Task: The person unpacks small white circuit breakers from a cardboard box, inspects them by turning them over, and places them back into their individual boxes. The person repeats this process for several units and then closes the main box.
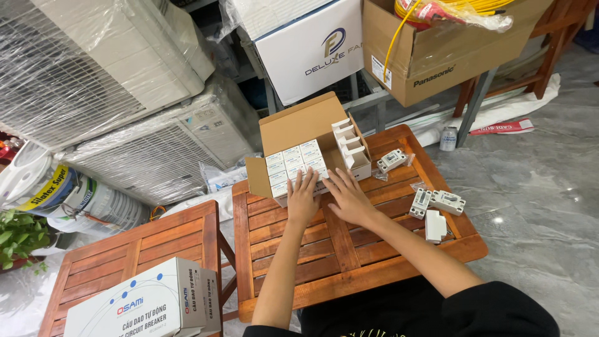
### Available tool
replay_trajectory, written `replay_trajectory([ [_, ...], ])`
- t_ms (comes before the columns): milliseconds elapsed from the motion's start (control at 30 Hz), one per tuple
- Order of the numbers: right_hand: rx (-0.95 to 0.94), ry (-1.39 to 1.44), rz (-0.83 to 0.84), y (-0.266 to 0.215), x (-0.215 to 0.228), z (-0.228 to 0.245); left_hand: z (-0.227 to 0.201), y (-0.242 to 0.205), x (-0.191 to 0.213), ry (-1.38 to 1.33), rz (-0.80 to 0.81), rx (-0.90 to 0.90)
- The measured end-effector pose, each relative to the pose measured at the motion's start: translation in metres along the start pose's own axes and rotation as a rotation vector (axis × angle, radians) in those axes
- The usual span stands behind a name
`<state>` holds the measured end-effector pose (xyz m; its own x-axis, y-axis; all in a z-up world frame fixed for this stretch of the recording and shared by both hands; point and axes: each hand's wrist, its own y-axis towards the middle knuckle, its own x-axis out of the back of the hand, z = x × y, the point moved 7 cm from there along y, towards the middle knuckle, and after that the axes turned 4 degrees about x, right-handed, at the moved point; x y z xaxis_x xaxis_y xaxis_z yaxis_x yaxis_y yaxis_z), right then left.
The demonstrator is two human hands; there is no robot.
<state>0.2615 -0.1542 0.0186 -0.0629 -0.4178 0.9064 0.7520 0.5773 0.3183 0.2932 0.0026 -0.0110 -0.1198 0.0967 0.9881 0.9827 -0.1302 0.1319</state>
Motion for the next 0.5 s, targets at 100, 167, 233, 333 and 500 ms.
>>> replay_trajectory([
  [100,-0.01,0.157,-0.228,-0.006,0.053,-0.015,-0.009,-0.02,0.016,-0.1,-0.012,-0.029],
  [167,-0.075,0.131,-0.433,-0.019,0.084,-0.061,-0.028,-0.066,0.049,-0.238,-0.043,-0.001],
  [233,-0.14,0.107,-0.643,-0.032,0.116,-0.102,-0.039,-0.109,0.064,-0.373,-0.076,0.022],
  [333,-0.56,0.047,-0.353,-0.047,0.1,-0.176,-0.053,-0.178,0.054,-0.661,-0.125,0.003],
  [500,-0.748,-0.131,0.011,-0.047,0.028,-0.233,-0.063,-0.252,0.029,-0.947,-0.06,0.272],
])
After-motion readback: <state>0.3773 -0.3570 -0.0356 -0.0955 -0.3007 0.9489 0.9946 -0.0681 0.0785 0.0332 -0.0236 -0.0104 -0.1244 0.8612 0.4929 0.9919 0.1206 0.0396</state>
